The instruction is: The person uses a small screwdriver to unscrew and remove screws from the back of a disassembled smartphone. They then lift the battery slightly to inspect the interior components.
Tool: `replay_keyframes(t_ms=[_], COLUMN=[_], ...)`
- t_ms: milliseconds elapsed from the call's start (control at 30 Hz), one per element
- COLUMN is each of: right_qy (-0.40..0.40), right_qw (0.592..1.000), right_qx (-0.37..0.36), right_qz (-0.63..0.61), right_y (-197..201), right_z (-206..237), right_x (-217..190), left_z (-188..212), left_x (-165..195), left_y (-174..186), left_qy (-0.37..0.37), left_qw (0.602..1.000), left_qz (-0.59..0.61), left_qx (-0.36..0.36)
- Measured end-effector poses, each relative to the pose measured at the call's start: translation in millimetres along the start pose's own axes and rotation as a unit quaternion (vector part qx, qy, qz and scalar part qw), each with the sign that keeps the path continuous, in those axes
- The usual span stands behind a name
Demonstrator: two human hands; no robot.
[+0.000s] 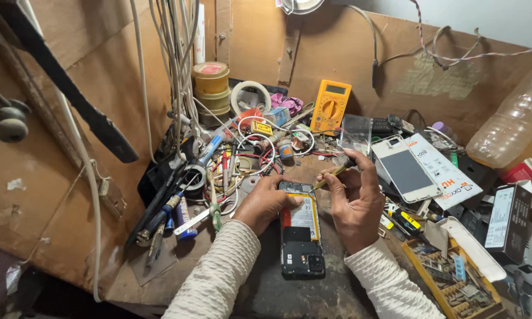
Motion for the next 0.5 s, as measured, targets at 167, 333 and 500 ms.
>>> replay_keyframes(t_ms=[167, 333, 500], right_qy=[0.024, 0.044, 0.046], right_qw=[0.998, 0.994, 0.998], right_qx=[0.006, 0.003, -0.012], right_qz=[0.062, 0.103, 0.047], right_y=[-1.2, -9.1, -13.0], right_z=[1.8, 3.7, 3.4], right_x=[1.6, 8.3, 18.4], left_z=[2.1, 2.3, 1.5], left_x=[-2.1, -3.3, -4.2], left_y=[0.5, 0.8, 0.6], left_qy=[0.0, -0.006, -0.007], left_qw=[1.0, 1.0, 1.0], left_qz=[0.021, 0.028, 0.03], left_qx=[-0.006, -0.001, -0.002])
Point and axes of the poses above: each hand's wrist, its own z-axis away from the middle knuckle, its own y-axis out of the back of the hand, x = y × z, the point moved 1 cm from there along -z, towards the middle knuckle, and after that the axes turned 9 degrees about z, right-handed, at the moved point
